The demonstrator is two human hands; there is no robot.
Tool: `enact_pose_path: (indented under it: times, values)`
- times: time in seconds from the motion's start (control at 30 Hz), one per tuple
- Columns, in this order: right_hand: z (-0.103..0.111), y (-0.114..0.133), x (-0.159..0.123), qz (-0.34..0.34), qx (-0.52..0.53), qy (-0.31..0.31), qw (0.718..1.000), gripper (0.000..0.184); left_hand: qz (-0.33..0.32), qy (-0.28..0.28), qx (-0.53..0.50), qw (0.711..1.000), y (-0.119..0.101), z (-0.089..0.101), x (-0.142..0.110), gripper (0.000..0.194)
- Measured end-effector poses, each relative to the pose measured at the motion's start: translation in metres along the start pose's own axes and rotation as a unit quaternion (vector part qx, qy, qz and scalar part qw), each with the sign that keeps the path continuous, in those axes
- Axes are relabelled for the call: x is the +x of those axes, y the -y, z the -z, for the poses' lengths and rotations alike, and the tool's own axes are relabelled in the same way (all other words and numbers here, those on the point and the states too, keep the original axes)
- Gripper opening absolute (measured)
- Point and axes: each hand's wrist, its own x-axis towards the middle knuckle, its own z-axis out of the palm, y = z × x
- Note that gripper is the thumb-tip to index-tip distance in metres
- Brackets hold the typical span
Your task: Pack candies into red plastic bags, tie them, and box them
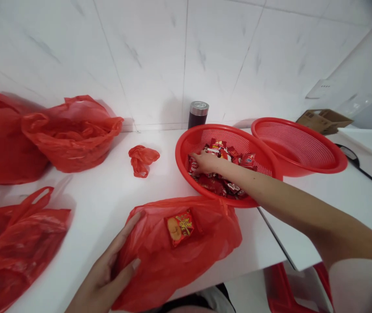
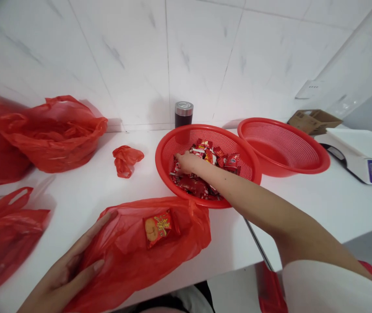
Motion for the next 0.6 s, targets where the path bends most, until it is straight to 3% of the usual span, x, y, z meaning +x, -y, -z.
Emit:
enact_pose_path:
  times: [0.23,0.33,0.43,0.5,0.53,0.6]
  values:
    - [-0.007,-0.008,0.009,-0.002,0.011,0.015,1.000,0.027,-0.006,0.003,-0.010,1.000,0.007,0.001,0.003,0.066]
    - [0.012,-0.008,0.002,-0.010,0.036,-0.013,0.999,0.027,-0.006,0.010,-0.006,1.000,0.007,0.002,0.004,0.066]
    - [0.047,0.002,-0.019,0.002,0.096,-0.060,0.994,0.028,0.010,0.005,-0.017,1.000,0.003,0.003,0.004,0.064]
    - [0.069,0.020,-0.045,0.069,0.230,-0.068,0.968,0.028,0.005,-0.004,-0.019,1.000,0.001,0.002,0.005,0.065]
    - [0.075,0.033,-0.060,0.121,0.314,-0.030,0.941,0.029,-0.001,-0.006,-0.025,1.000,0.000,0.002,0.006,0.066]
    - [0.073,0.062,-0.090,0.177,0.368,0.069,0.910,0.030,-0.005,-0.002,-0.057,0.998,0.001,0.000,0.009,0.066]
